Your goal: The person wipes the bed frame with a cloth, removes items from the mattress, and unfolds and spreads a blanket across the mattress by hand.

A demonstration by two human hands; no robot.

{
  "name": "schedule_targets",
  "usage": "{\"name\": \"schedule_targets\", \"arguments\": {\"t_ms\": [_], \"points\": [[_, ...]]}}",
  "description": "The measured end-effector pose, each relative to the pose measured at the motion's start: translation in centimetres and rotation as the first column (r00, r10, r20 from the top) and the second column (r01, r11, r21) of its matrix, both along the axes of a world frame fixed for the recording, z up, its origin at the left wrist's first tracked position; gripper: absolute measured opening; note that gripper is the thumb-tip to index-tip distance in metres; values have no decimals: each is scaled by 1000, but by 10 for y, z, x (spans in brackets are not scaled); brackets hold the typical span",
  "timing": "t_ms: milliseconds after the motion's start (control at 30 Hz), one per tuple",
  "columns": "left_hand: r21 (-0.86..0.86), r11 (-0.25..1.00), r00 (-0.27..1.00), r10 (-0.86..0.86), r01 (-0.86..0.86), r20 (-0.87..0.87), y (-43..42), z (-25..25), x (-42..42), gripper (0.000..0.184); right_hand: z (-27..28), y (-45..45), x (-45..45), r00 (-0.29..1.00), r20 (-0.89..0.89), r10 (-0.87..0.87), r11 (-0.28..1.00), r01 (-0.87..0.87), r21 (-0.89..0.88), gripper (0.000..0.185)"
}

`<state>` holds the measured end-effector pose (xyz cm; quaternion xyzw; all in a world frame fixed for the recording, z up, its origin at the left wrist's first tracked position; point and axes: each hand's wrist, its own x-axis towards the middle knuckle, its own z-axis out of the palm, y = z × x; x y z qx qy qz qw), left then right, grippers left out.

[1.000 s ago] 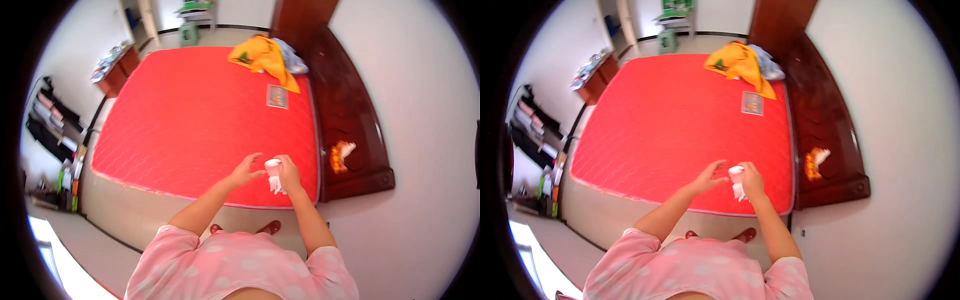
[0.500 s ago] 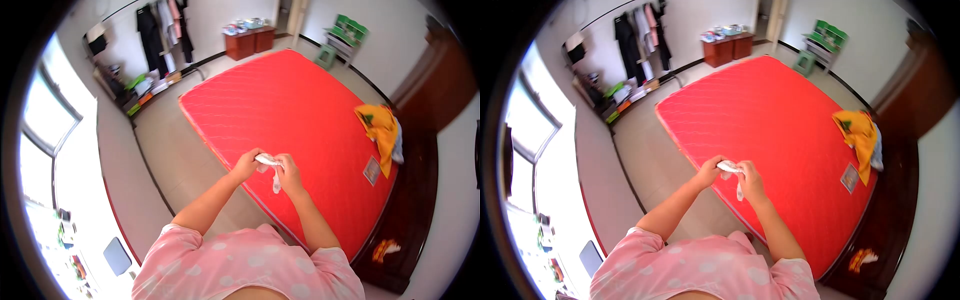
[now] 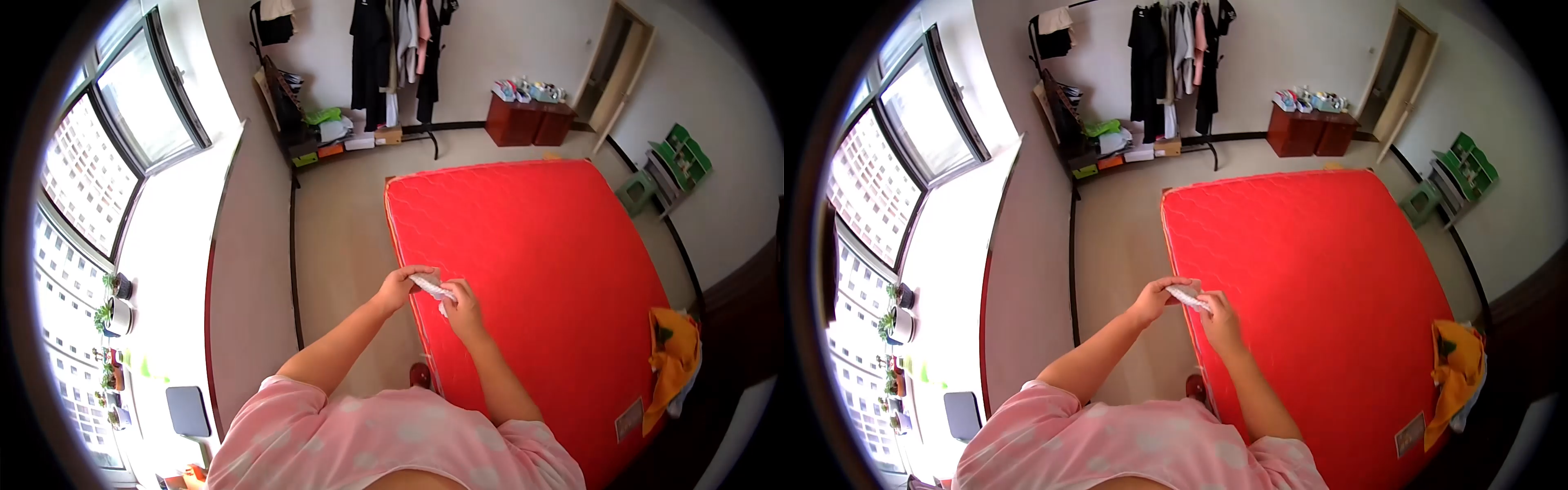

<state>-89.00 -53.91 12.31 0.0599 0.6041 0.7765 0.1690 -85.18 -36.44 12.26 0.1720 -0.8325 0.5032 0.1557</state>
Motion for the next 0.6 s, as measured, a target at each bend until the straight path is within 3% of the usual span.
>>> {"name": "schedule_targets", "arguments": {"t_ms": [133, 167, 300, 400, 500, 600], "points": [[-20, 993, 993, 115, -115, 6, -37, 14, -64, 33, 12, -35, -78, 972, 107, 207, 978, -203, -51, 21], [-26, 990, 990, 140, -140, -8, -48, 18, -76, 34, 10, -49, -100, 956, 58, 286, 954, -279, -115, 20], [92, 984, 988, 152, -154, 23, -99, 21, -126, 40, 11, -98, -174, 936, 22, 351, 935, -349, -65, 18], [51, 971, 969, 230, -235, 93, -132, 22, -178, 36, 8, -137, -234, 932, 3, 363, 929, -362, -79, 20], [-5, 981, 980, 196, -196, -44, -165, 17, -248, 27, 3, -171, -298, 953, -59, 296, 954, -298, -31, 25], [-35, 993, 988, 107, -111, -110, -194, 26, -321, 21, 12, -198, -354, 983, 42, 180, 982, -177, -66, 28]]}}
